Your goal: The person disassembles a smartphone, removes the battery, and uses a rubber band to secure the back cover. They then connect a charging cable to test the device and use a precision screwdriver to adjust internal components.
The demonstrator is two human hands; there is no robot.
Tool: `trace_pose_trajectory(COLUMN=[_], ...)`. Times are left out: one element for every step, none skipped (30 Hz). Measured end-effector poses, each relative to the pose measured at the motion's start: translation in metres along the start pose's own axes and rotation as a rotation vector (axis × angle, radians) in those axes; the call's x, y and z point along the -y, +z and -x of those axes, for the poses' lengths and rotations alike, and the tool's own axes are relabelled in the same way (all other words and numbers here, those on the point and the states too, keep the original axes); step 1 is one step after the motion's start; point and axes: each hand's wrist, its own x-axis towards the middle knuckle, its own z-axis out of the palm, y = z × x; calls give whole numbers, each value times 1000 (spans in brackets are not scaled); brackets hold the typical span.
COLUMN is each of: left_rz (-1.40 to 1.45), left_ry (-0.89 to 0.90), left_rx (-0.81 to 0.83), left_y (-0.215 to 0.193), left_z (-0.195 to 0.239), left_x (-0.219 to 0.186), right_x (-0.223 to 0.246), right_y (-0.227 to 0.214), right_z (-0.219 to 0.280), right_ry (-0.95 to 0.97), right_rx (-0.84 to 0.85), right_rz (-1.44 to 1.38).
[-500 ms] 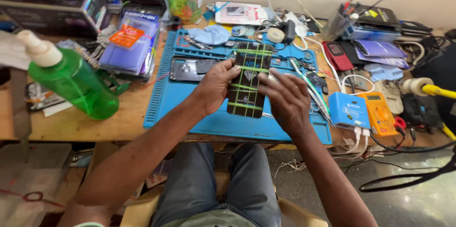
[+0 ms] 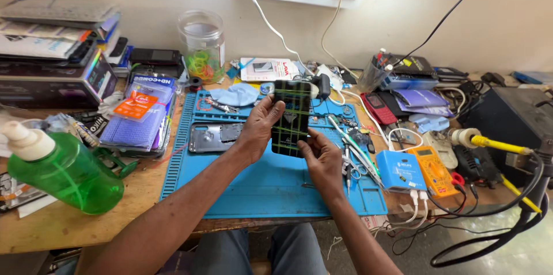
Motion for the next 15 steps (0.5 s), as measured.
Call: trace_pose_trajectory(left_rz=[-46,-91,-136,-49,38,116,137,162,187,198,208,219,207,198,188], left_ry=[43,77,111,90,69,61,57,44,31,15,-1,-17,-22,-26,-30], left_rx=[-17,-49,-81,-50,-21,25,29,31,33,56,78,100,108,114,120], left_y=[-4,-7,-10,-14,-15,-17,-18,-17,-17,-16,-15,-15,-14,-14,-13], left_z=[1,4,7,9,13,10,8,10,13,15,17,18,18,18,17], left_x=[4,10,15,17,19,15,11,10,8,7,5,4,2,1,0], right_x=[2,5,8,13,18,25,31,36,40,43,45,48,50,51,53], right_y=[3,4,5,6,6,7,7,5,5,5,5,5,6,5,5], right_z=[4,8,11,12,13,6,1,0,-1,-2,-2,-2,-3,-3,-4], right_ry=[-49,-86,-124,-96,-66,-55,-51,-41,-30,-29,-27,-26,-31,-33,-35], right_rx=[-21,-29,-34,-36,-40,-54,-36,-22,-8,13,35,56,52,49,47], right_rz=[112,224,336,198,61,-81,-126,-168,-211,-207,-203,-199,-181,-161,-140])
